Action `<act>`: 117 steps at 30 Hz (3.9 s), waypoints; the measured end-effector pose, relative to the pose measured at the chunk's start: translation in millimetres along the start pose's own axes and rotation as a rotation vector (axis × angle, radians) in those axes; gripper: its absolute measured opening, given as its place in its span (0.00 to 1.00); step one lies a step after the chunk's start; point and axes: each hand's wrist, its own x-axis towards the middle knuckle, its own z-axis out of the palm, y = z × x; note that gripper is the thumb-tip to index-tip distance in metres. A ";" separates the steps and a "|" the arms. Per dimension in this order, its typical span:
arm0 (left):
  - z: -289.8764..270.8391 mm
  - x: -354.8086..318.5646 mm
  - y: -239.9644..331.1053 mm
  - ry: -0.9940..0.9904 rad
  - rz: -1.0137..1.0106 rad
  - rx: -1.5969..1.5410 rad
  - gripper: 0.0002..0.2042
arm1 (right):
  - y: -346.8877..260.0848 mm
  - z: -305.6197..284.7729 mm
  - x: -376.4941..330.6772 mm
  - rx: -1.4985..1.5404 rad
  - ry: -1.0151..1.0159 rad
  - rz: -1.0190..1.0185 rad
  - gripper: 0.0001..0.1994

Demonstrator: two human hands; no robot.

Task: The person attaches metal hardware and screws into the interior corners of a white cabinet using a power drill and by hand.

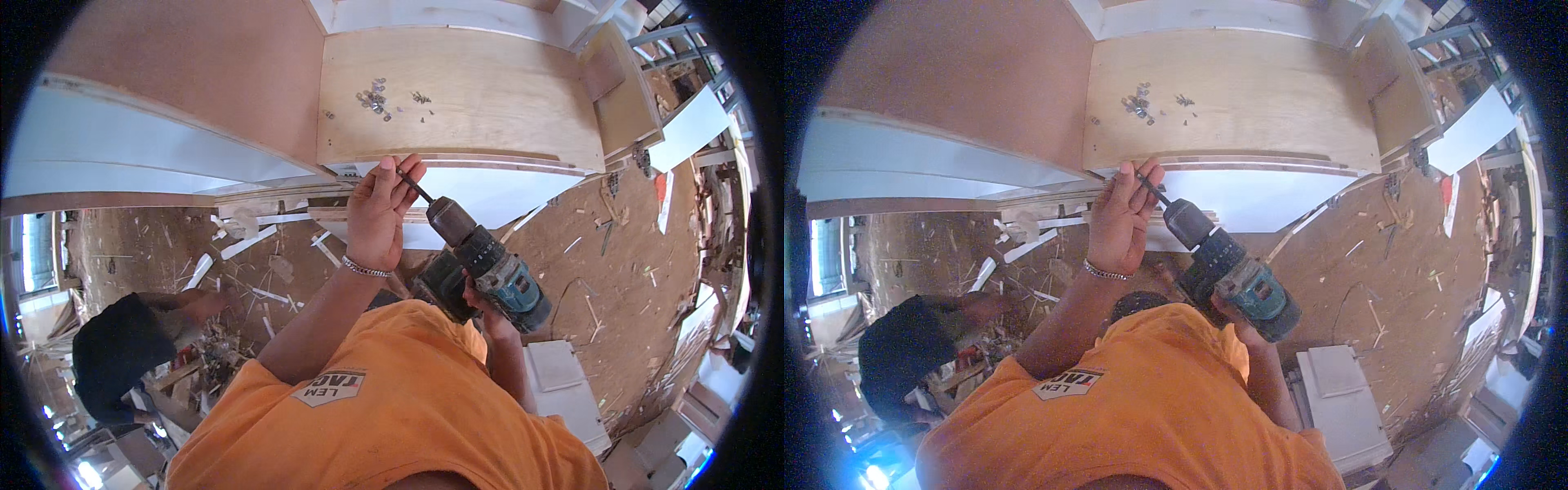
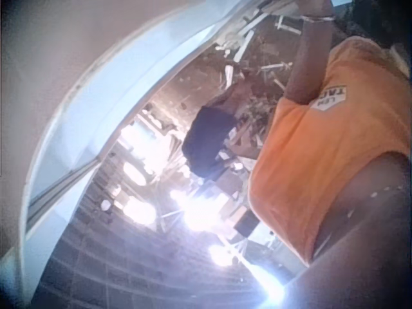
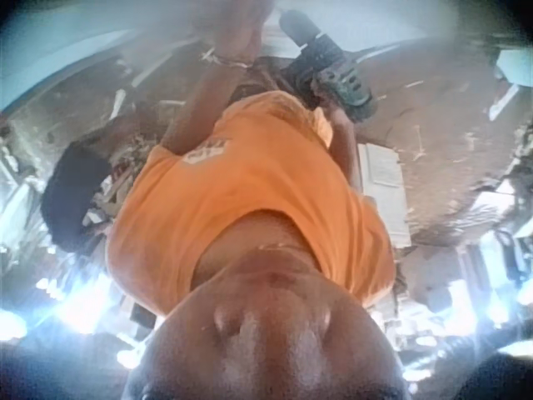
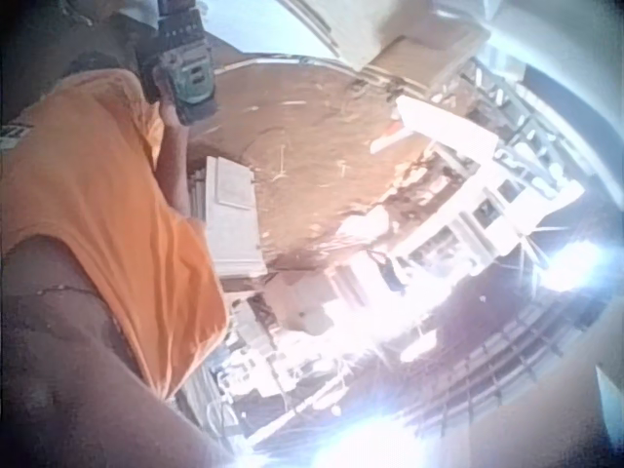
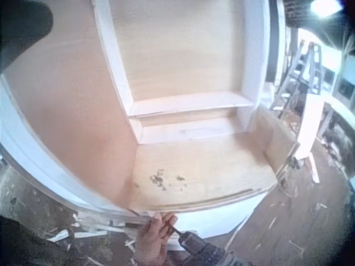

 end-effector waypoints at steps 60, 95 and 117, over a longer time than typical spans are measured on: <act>-353.5 -65.2 315.1 0.319 0.623 0.453 0.09 | -33.1 366.6 -52.3 -0.338 -0.300 -0.166 0.39; -435.4 123.7 374.1 0.294 0.261 0.097 0.15 | -38.0 499.2 167.8 -0.451 -0.503 -0.374 0.22; -636.6 326.5 199.8 0.212 0.041 -0.584 0.09 | 114.9 597.7 337.1 0.341 -0.529 0.607 0.14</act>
